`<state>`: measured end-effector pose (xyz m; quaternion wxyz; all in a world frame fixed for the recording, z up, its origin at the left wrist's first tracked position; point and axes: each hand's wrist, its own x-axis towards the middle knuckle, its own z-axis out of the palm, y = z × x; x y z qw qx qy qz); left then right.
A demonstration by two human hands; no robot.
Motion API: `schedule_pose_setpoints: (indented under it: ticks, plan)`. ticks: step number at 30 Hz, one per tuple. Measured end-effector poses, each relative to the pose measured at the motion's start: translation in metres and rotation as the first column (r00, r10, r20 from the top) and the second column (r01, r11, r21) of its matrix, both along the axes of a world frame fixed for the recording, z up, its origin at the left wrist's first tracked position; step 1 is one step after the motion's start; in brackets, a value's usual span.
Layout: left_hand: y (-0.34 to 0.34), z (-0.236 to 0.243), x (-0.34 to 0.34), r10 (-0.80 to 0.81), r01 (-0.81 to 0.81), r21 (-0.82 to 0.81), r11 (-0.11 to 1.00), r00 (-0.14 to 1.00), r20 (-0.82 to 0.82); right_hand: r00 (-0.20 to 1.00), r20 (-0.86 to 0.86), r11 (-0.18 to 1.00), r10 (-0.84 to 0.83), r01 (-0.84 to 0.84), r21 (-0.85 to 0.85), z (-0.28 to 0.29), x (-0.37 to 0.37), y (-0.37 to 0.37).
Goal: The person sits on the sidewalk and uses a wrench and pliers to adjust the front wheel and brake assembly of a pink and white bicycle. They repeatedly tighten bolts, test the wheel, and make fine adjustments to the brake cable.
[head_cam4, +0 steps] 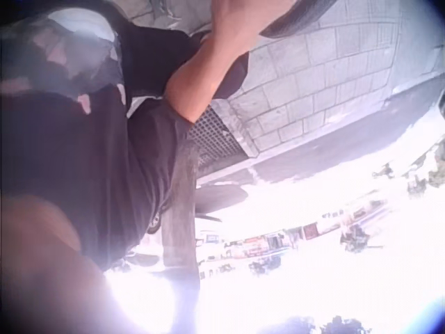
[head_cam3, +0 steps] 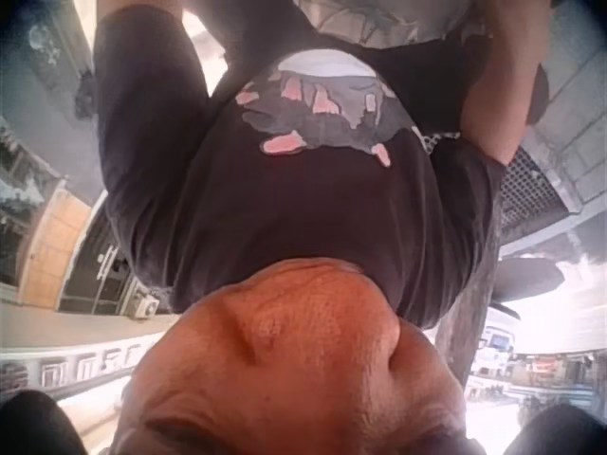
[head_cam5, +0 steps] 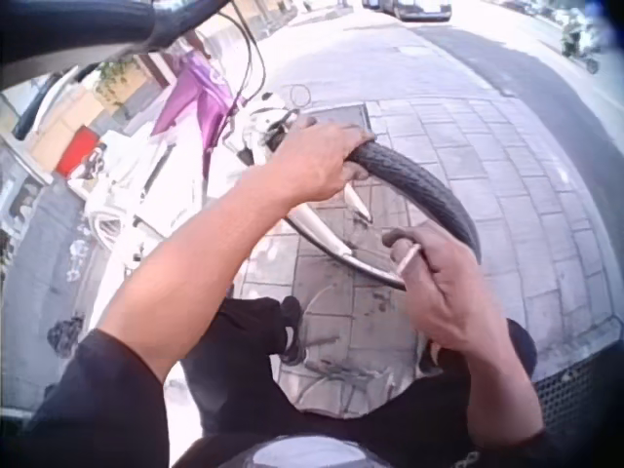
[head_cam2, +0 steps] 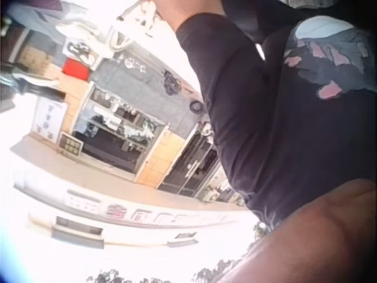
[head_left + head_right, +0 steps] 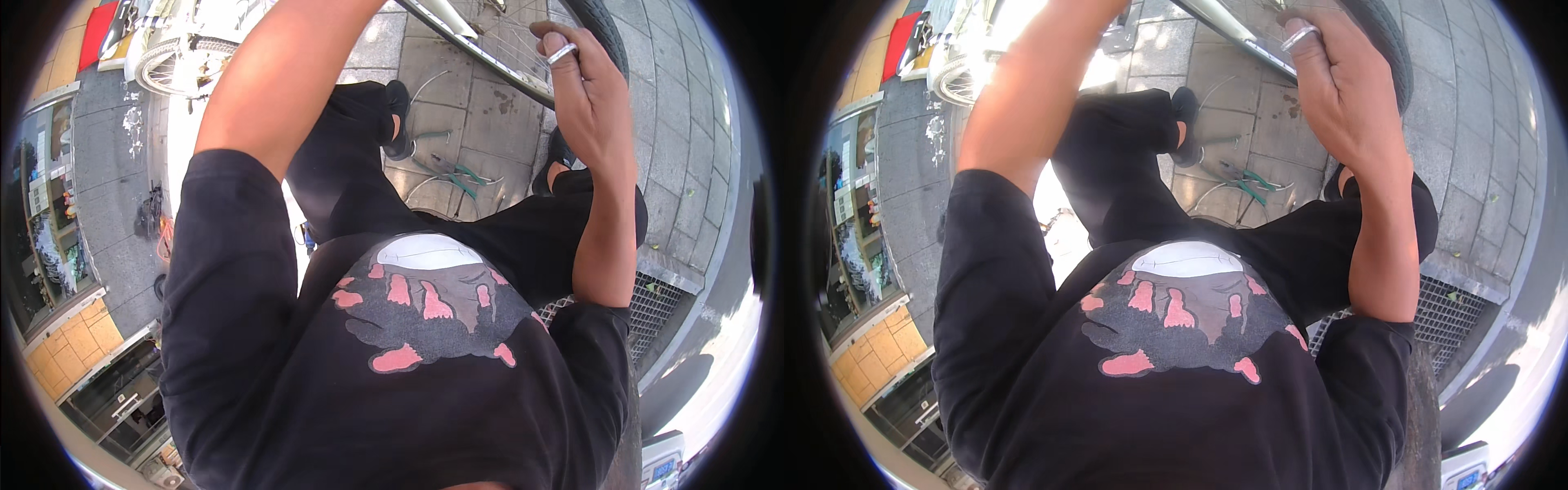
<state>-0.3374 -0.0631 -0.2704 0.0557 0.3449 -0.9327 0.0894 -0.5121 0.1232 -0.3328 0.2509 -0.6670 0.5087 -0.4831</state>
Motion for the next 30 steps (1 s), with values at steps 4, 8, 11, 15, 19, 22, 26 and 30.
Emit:
schedule_pose_setpoints:
  ticks: [4, 8, 11, 15, 19, 22, 26, 30]
  plan:
    - [0.016, -0.048, 0.026, -0.126, -0.031, -0.321, 0.947, 0.881, -0.456, 0.957, -0.273, 0.984, 0.102, -0.057, 0.167, -0.035, 0.009, -0.014]
    - [0.107, -0.091, 0.041, 0.239, -0.112, 0.212, 0.971, 0.537, -0.809, 0.92, -0.392, 0.959, 0.02, 0.094, 0.268, -0.044, 0.009, -0.011]
    - [0.178, -0.101, 0.071, 0.547, 0.056, 0.636, 0.77, 0.454, -0.703, 0.9, -0.397, 0.978, 0.178, -0.119, 0.17, -0.042, 0.035, -0.004]
    - [0.213, -0.112, 0.111, 0.59, 0.103, 0.634, 0.767, 0.278, -0.758, 0.607, -0.756, 0.967, 0.246, -0.209, 0.146, -0.013, 0.092, 0.002]
    - [0.23, -0.097, 0.16, 0.428, 0.001, 0.435, 0.901, 0.175, -0.887, 0.541, -0.785, 0.927, 0.301, -0.36, 0.107, 0.029, 0.151, 0.006]
    - [0.248, -0.08, 0.197, 0.337, -0.181, 0.296, 0.938, 0.273, -0.901, 0.494, -0.799, 0.885, 0.342, -0.455, 0.097, 0.047, 0.189, 0.009]
    - [0.264, -0.067, 0.232, 0.24, -0.332, 0.148, 0.932, 0.257, -0.936, 0.468, -0.799, 0.843, 0.377, -0.532, 0.087, 0.066, 0.235, 0.018]
    - [0.272, -0.061, 0.258, 0.198, -0.382, 0.251, 0.89, -0.172, -0.965, 0.532, -0.719, 0.804, 0.446, -0.592, 0.061, 0.065, 0.249, 0.019]
